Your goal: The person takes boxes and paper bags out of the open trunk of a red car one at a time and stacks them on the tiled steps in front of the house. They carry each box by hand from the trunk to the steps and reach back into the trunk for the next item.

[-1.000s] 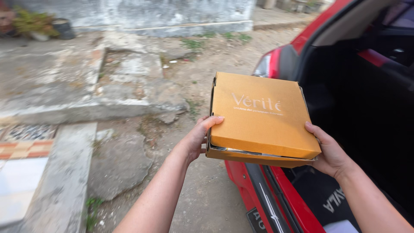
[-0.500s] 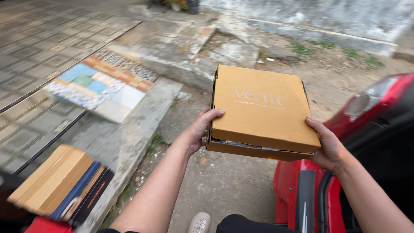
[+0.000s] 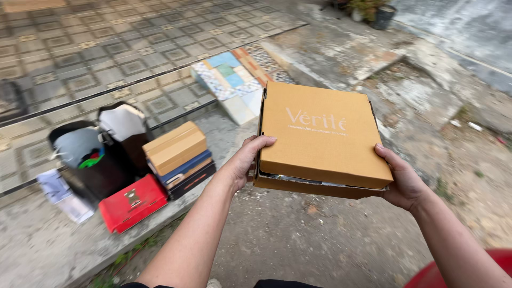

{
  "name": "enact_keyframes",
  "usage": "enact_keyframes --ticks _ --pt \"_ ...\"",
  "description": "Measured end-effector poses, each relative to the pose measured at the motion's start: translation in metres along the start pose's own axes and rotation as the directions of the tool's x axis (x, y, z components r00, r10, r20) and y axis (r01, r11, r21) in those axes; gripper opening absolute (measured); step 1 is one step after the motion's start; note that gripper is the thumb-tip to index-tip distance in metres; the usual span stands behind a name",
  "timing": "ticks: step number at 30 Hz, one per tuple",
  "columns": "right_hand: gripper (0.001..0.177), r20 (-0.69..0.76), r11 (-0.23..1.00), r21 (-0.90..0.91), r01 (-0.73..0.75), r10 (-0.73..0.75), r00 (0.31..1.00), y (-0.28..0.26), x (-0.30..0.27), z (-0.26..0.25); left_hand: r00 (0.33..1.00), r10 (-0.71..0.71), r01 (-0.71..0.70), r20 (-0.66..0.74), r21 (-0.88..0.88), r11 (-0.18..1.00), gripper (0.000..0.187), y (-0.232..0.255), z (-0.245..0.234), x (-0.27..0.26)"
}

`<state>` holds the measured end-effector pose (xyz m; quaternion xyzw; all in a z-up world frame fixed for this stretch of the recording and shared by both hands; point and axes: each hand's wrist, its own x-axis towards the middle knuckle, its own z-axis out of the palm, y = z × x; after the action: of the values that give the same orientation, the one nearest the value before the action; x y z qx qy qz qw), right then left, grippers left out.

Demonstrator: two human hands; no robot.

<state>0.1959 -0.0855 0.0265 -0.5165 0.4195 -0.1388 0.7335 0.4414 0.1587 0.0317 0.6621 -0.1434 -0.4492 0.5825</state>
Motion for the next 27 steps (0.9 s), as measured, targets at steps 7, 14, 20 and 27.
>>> enact_keyframes --ticks 7,14,20,27 --pt "0.056 0.255 0.997 -0.074 0.000 0.019 0.967 -0.006 0.067 0.064 0.980 0.017 -0.052 -0.197 -0.173 0.984 0.087 -0.008 -0.050 -0.019" --pt "0.055 0.438 0.987 -0.159 -0.029 0.097 0.894 0.003 0.110 0.138 0.916 -0.059 -0.010 -0.396 -0.168 0.986 0.080 -0.013 -0.099 -0.048" --pt "0.062 0.581 0.974 -0.226 -0.004 0.138 0.802 -0.002 0.117 0.199 0.891 -0.066 -0.053 -0.450 -0.245 0.968 0.082 -0.017 -0.132 -0.072" --pt "0.069 0.660 0.940 -0.339 0.026 0.218 0.719 -0.011 0.118 0.256 0.811 -0.065 -0.126 -0.582 -0.282 0.951 0.100 -0.028 -0.154 -0.094"
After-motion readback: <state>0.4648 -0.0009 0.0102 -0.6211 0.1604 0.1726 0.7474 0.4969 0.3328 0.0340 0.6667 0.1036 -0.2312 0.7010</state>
